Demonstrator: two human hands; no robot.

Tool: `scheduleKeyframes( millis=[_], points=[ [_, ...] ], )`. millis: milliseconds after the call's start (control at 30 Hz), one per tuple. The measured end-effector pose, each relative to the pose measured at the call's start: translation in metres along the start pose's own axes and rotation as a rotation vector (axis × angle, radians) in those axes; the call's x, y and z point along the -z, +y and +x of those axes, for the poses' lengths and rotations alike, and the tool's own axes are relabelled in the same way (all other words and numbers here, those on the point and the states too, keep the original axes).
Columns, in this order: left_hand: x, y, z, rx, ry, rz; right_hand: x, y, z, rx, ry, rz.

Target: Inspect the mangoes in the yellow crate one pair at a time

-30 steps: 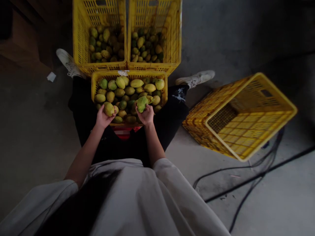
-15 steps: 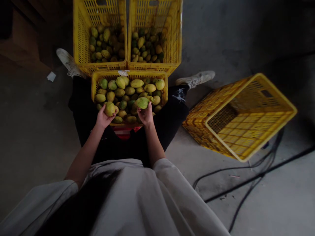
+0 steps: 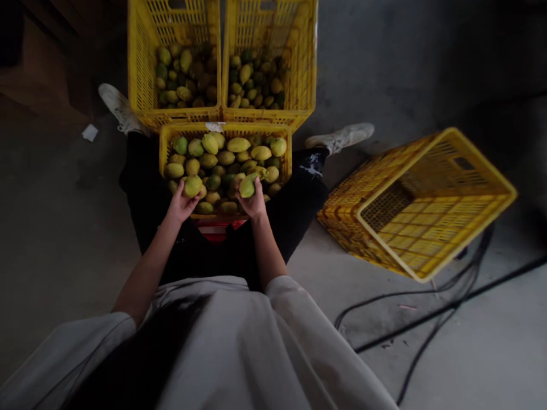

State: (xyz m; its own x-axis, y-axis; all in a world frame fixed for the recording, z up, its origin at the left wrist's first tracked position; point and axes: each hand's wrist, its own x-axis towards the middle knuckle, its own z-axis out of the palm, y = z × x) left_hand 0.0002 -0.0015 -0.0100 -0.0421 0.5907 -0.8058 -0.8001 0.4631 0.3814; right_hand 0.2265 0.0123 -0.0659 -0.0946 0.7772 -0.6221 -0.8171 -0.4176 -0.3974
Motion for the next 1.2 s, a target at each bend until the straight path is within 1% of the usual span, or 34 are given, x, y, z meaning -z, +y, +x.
scheduleKeyframes(
  millis=[100,200,333,400,600,700,800,900,1000,1200],
  points=[
    [0.001,-0.002,0.002,-0.047,-0.006,0.024,-0.001,0.001,0.001,-0.019,0.004,-0.059],
    [0.003,-0.002,0.005,-0.070,-0.003,0.030,-0.002,0.002,0.000,-0.023,-0.027,-0.057],
    [0.004,0.000,0.007,-0.061,0.037,0.011,-0.002,0.001,-0.003,0.012,-0.104,-0.035],
    [0.005,0.002,0.006,-0.042,0.041,-0.001,-0.002,0.002,-0.003,0.028,-0.120,-0.044],
    [0.005,0.004,0.001,0.013,-0.030,-0.033,-0.003,0.002,0.002,0.072,-0.072,-0.076],
    [0.004,0.004,0.000,0.027,-0.030,-0.027,-0.002,-0.001,0.001,0.060,-0.064,-0.087],
    [0.002,0.004,0.000,0.013,-0.041,-0.039,-0.002,-0.003,-0.002,0.022,-0.064,-0.030],
    [0.002,0.004,0.000,0.007,-0.040,-0.024,-0.004,-0.002,-0.004,-0.019,-0.033,0.027],
    [0.003,0.005,-0.001,0.009,-0.011,-0.001,-0.004,-0.001,-0.005,-0.002,-0.020,0.054],
    [0.004,0.005,-0.004,0.025,-0.033,0.000,0.002,0.001,-0.006,0.044,-0.154,0.041]
  ],
)
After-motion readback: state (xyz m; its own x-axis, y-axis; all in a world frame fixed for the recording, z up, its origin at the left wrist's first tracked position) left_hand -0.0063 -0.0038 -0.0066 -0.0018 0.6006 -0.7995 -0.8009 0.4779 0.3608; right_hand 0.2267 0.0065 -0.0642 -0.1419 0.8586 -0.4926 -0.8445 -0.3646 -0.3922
